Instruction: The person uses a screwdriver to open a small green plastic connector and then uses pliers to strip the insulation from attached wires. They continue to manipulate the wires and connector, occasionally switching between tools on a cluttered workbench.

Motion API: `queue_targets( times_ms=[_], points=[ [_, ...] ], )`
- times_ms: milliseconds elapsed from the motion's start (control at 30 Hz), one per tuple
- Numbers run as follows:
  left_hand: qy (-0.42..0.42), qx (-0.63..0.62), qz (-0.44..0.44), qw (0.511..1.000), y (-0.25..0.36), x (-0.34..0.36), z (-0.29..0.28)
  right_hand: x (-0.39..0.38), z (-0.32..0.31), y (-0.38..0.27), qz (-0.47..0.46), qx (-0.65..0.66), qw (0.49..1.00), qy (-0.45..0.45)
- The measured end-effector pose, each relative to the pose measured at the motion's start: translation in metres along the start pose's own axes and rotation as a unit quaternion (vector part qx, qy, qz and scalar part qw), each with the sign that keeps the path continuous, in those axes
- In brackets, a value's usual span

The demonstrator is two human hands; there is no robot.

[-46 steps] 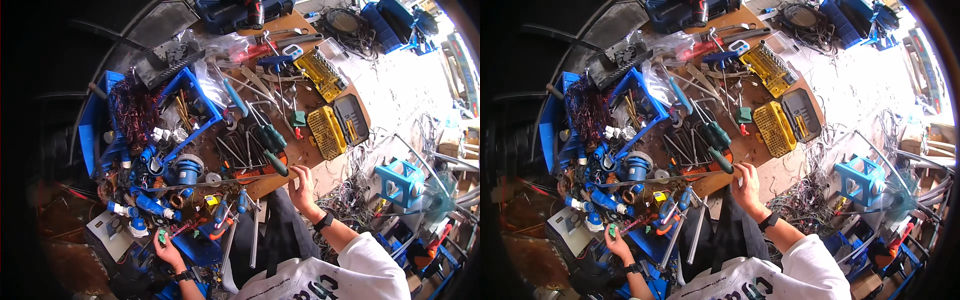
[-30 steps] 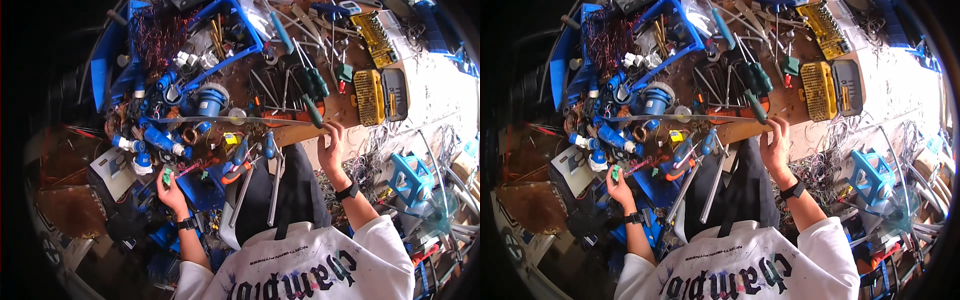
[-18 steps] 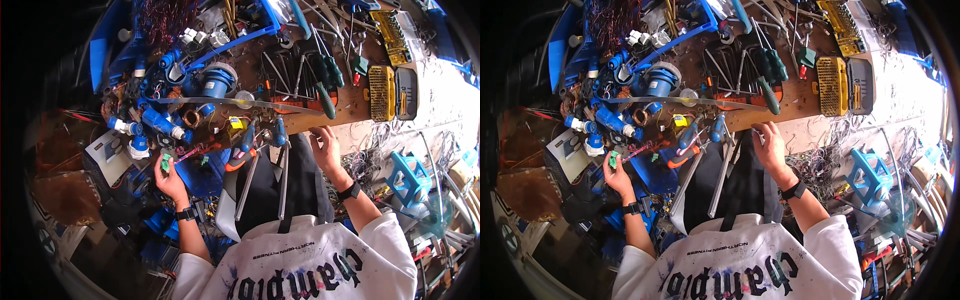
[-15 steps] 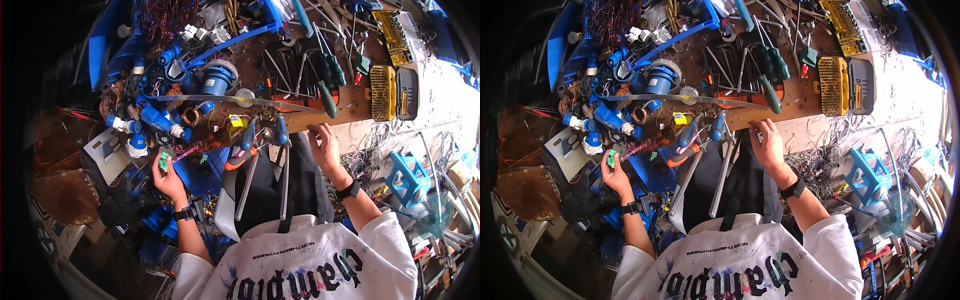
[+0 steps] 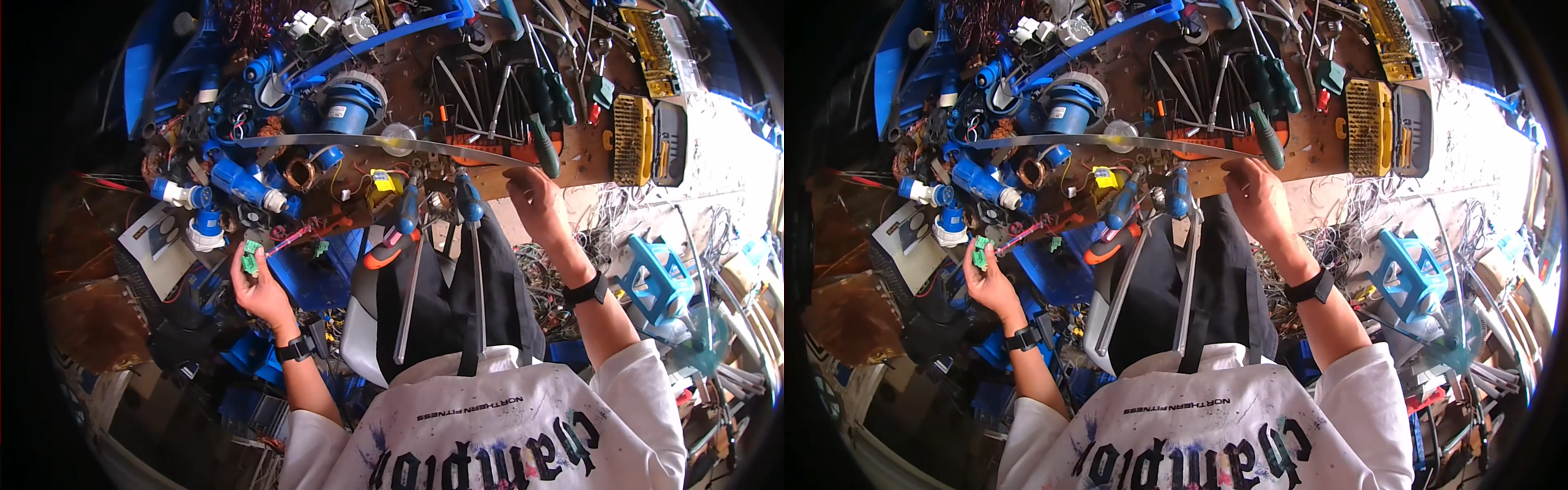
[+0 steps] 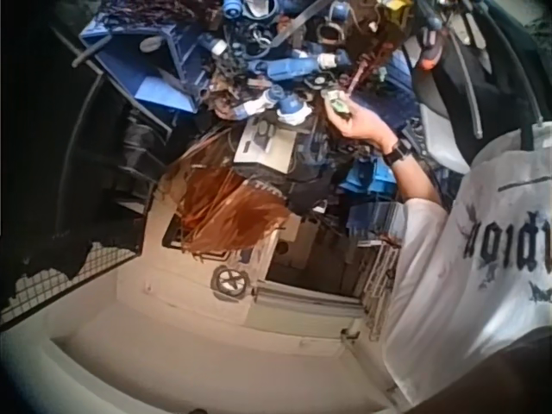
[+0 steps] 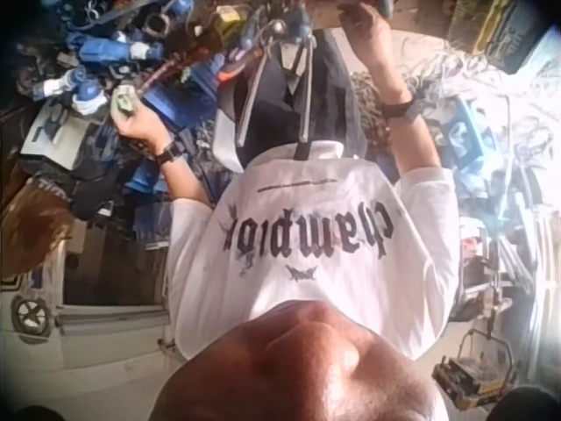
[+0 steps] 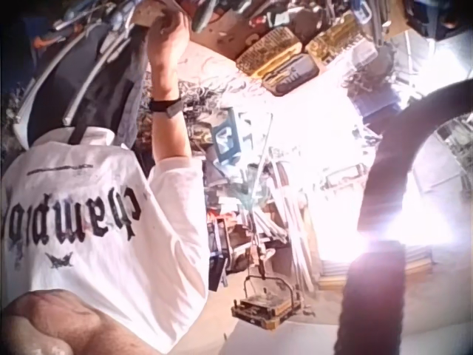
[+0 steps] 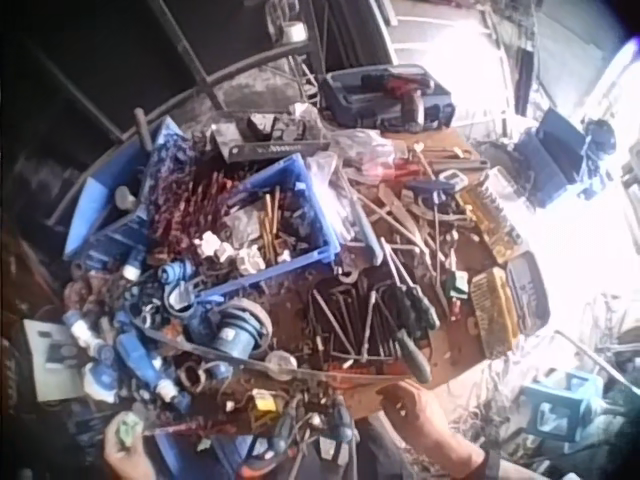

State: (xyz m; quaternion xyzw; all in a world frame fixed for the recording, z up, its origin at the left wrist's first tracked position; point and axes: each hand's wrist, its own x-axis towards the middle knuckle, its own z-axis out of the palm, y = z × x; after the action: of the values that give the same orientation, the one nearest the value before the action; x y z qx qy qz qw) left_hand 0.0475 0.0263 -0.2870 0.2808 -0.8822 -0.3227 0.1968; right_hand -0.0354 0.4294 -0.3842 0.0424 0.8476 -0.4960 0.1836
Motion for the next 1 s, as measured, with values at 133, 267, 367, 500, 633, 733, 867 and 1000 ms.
queue_targets(
  times_ms=[133, 267, 367, 500, 633, 733, 867, 1000],
  points=[
    [0.007, -0.006, 0.000, 1.000, 0.001, 0.002, 0.002, 0.004, -0.002, 0.004, -0.019, -0.008, 1.000, 0.000],
    [0.016, -0.001, -0.009, 1.000, -0.003, 0.005, -0.005, 0.017, -0.008, -0.014, -0.024, -0.033, 0.999, -0.019],
    [0.024, -0.009, -0.012, 1.000, -0.006, 0.007, -0.011, 0.028, -0.005, -0.020, -0.056, -0.037, 0.998, -0.004],
    [0.039, -0.009, -0.013, 0.999, -0.006, 0.011, -0.018, 0.048, -0.005, -0.033, -0.067, -0.073, 0.995, -0.021],
    [0.043, -0.010, -0.015, 0.999, -0.009, 0.015, -0.024, 0.083, -0.005, -0.058, -0.148, -0.132, 0.977, -0.077],
    [0.045, -0.008, -0.023, 0.999, -0.010, 0.017, -0.026, 0.118, 0.010, -0.068, -0.242, -0.216, 0.936, -0.137],
    [0.047, -0.010, -0.019, 0.999, -0.011, 0.020, -0.023, 0.159, 0.045, -0.066, -0.322, -0.336, 0.862, -0.202],
    [0.052, -0.003, -0.006, 0.999, -0.017, 0.017, -0.032, 0.176, 0.074, -0.063, -0.388, -0.438, 0.775, -0.239]
  ],
)
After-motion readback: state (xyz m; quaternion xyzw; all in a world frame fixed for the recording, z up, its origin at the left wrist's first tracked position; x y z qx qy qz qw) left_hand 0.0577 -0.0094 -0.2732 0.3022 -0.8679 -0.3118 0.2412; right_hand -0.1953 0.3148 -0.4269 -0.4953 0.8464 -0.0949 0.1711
